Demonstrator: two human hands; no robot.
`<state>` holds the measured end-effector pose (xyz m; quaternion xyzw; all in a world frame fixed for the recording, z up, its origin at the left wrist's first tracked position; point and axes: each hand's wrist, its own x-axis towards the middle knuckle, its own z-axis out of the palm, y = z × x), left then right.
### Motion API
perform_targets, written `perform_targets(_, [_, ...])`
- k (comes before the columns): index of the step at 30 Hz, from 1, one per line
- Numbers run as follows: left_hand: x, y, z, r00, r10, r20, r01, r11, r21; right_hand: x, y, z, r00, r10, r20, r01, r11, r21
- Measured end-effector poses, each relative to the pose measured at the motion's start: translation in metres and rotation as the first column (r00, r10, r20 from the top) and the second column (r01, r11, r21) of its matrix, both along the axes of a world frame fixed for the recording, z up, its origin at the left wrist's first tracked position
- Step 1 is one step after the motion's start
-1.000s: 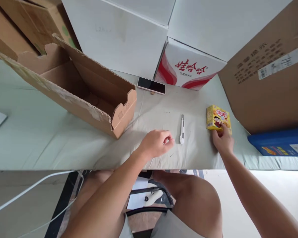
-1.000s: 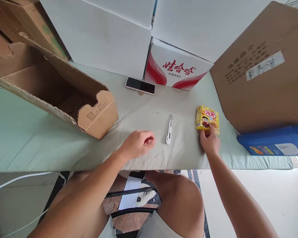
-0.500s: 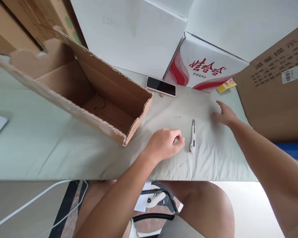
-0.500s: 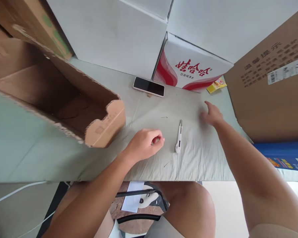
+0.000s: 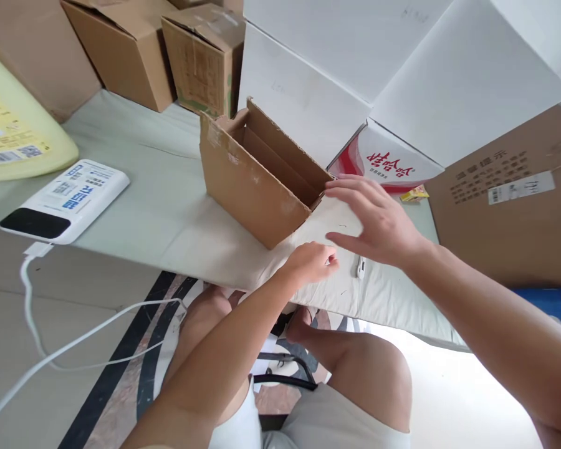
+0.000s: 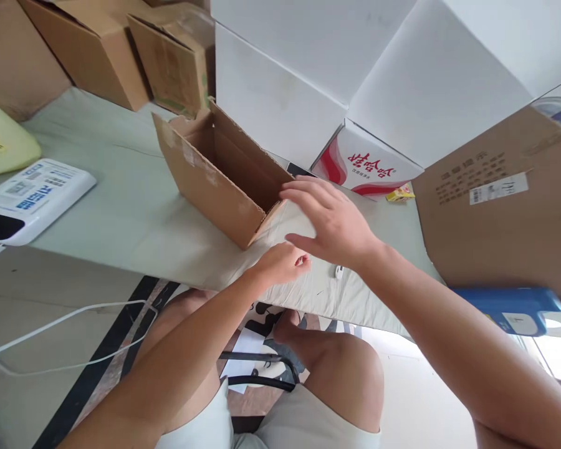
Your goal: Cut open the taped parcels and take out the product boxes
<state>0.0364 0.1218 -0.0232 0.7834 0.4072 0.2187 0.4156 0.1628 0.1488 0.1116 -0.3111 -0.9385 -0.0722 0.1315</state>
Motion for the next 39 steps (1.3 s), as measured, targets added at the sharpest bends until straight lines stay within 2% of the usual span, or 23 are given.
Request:
perform_targets(2, [-0.002,0.000,0.003,1.000,0.004,0.003,-0.004,1.000,0.013,-0.027,0.008,-0.001,0.993,0.057,0.103,-0.057,0.998,0.000])
perform_targets(5, [-0.003,-0.002,0.006,1.000,-0.005,-0.005,0.006,1.000,0.022,-0.048,0.022,-0.014,0.979,0.058,0.197,-0.059,0.998,-0.004])
perform_targets(9, [-0.003,-0.003,0.005,0.999,-0.024,-0.037,0.025,0.999,0.020,-0.052,0.022,-0.023,0.992,0.019,0.126,-0.029,0.997,0.073])
perform_targets(11, [-0.002,-0.004,0.003,0.998,-0.033,-0.053,0.034,0.999,0.021,-0.042,0.012,-0.018,0.997,-0.064,0.030,0.060,0.990,0.129])
perform_targets(13, [-0.001,-0.006,0.001,0.997,-0.043,-0.069,0.044,0.999,0.017,-0.020,-0.002,-0.008,0.967,-0.244,-0.068,0.253,0.953,0.169])
perform_targets(14, [-0.001,-0.008,0.000,0.996,-0.050,-0.076,0.052,0.999,0.013,-0.004,-0.011,-0.003,0.923,-0.366,-0.118,0.382,0.905,0.185])
perform_targets(15, [0.000,-0.009,-0.001,0.995,-0.060,-0.082,0.061,0.998,0.009,0.015,-0.021,0.003,0.853,-0.495,-0.166,0.520,0.832,0.194])
perform_targets(17, [0.000,-0.011,-0.002,0.993,-0.080,-0.088,0.080,0.997,0.001,0.059,-0.041,0.011,0.647,-0.715,-0.266,0.762,0.617,0.196])
perform_targets(18, [0.000,-0.011,-0.002,0.992,-0.088,-0.089,0.088,0.996,-0.002,0.083,-0.052,0.013,0.536,-0.789,-0.300,0.844,0.506,0.176])
perform_targets(20, [0.001,-0.010,-0.002,0.991,-0.099,-0.093,0.098,0.995,-0.009,0.131,-0.070,0.013,0.355,-0.880,-0.315,0.935,0.330,0.132])
perform_targets(22, [0.004,-0.008,-0.002,0.989,-0.106,-0.104,0.104,0.994,-0.019,0.174,-0.084,0.009,0.229,-0.938,-0.260,0.973,0.210,0.097])
perform_targets(23, [0.006,-0.007,-0.001,0.988,-0.108,-0.111,0.106,0.994,-0.024,0.193,-0.088,0.005,0.182,-0.958,-0.220,0.982,0.168,0.083])
perform_targets(25, [0.012,-0.006,-0.001,0.986,-0.109,-0.123,0.106,0.994,-0.031,0.224,-0.091,-0.003,0.122,-0.982,-0.142,0.992,0.117,0.048])
perform_targets(26, [0.015,-0.005,-0.001,0.986,-0.109,-0.126,0.106,0.994,-0.032,0.237,-0.089,-0.007,0.115,-0.987,-0.110,0.993,0.112,0.030])
perform_targets(29, [0.026,-0.004,-0.001,0.986,-0.113,-0.125,0.110,0.994,-0.026,0.270,-0.075,-0.017,0.144,-0.987,-0.064,0.989,0.145,-0.004])
perform_targets(31, [0.033,-0.003,-0.002,0.986,-0.113,-0.122,0.112,0.994,-0.020,0.288,-0.059,-0.022,0.154,-0.986,-0.070,0.988,0.155,-0.008])
perform_targets(34, [0.042,0.002,-0.005,0.987,-0.104,-0.122,0.103,0.995,-0.014,0.309,-0.027,-0.025,0.130,-0.989,-0.064,0.991,0.131,-0.012])
perform_targets(36, [0.047,0.007,-0.008,0.989,-0.092,-0.117,0.092,0.996,-0.001,0.319,-0.002,-0.027,0.121,-0.991,-0.063,0.992,0.119,0.041])
perform_targets(38, [0.051,0.013,-0.010,0.991,-0.081,-0.111,0.083,0.997,0.010,0.330,0.023,-0.031,0.067,-0.992,-0.108,0.992,0.055,0.113])
perform_targets(39, [0.053,0.017,-0.011,0.991,-0.077,-0.111,0.079,0.997,0.013,0.336,0.034,-0.033,0.012,-0.989,-0.146,0.992,-0.007,0.129])
